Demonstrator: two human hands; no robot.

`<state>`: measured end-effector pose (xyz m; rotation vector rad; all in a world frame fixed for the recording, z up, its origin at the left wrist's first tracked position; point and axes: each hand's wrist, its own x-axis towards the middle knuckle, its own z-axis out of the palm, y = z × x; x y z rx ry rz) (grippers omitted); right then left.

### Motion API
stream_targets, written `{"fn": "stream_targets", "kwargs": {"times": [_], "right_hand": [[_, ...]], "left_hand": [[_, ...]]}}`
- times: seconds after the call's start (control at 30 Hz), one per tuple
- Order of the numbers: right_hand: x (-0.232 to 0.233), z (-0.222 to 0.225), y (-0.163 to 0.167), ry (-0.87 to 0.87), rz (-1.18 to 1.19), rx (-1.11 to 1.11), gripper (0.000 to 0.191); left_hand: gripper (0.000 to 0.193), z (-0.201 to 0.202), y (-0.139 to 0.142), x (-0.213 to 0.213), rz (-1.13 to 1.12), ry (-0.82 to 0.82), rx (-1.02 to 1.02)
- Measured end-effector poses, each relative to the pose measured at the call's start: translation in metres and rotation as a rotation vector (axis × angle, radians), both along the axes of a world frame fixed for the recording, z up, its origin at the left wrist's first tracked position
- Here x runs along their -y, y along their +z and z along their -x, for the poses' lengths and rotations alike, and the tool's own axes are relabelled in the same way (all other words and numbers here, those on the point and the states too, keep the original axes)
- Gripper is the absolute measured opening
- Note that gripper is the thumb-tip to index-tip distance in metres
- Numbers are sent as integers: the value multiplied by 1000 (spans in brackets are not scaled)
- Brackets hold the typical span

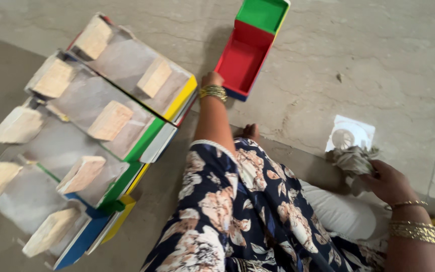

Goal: The person sits on the floor and wipes colorful wooden toy boxes with a cloth, cleaning the outer surfaces and inner compartments of each box one at a time. Cleaned boxes are set aside in a pile as the person picks up the next box.

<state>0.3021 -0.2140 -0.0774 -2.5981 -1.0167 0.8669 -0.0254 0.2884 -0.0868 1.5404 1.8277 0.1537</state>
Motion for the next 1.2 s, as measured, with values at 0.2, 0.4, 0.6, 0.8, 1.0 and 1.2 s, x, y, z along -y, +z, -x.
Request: {"fn": "stream_targets", "kwargs": {"times": [0.2,0.4,0.6,0.8,1.0,1.2], "right_hand": [[-3,11,2,134,67,132,56],[-12,12,-5,155,77,11,48],[-17,21,-13,219,125,115,47],[-20,28,-13,235,191,27,39],[-21,25,-13,204,163,30,46],[-21,21,-19,186,178,-7,47]], "left_hand": [[33,1,-2,5,-422,303,197],[52,-80,64,76,-1029,3,531],[130,-135,61,151,-467,-423,215],[130,-133,32,105,-555,-285,455],[96,-94,41,68,-516,72,248],[81,-80,67,64,-748,-58,45]]}}
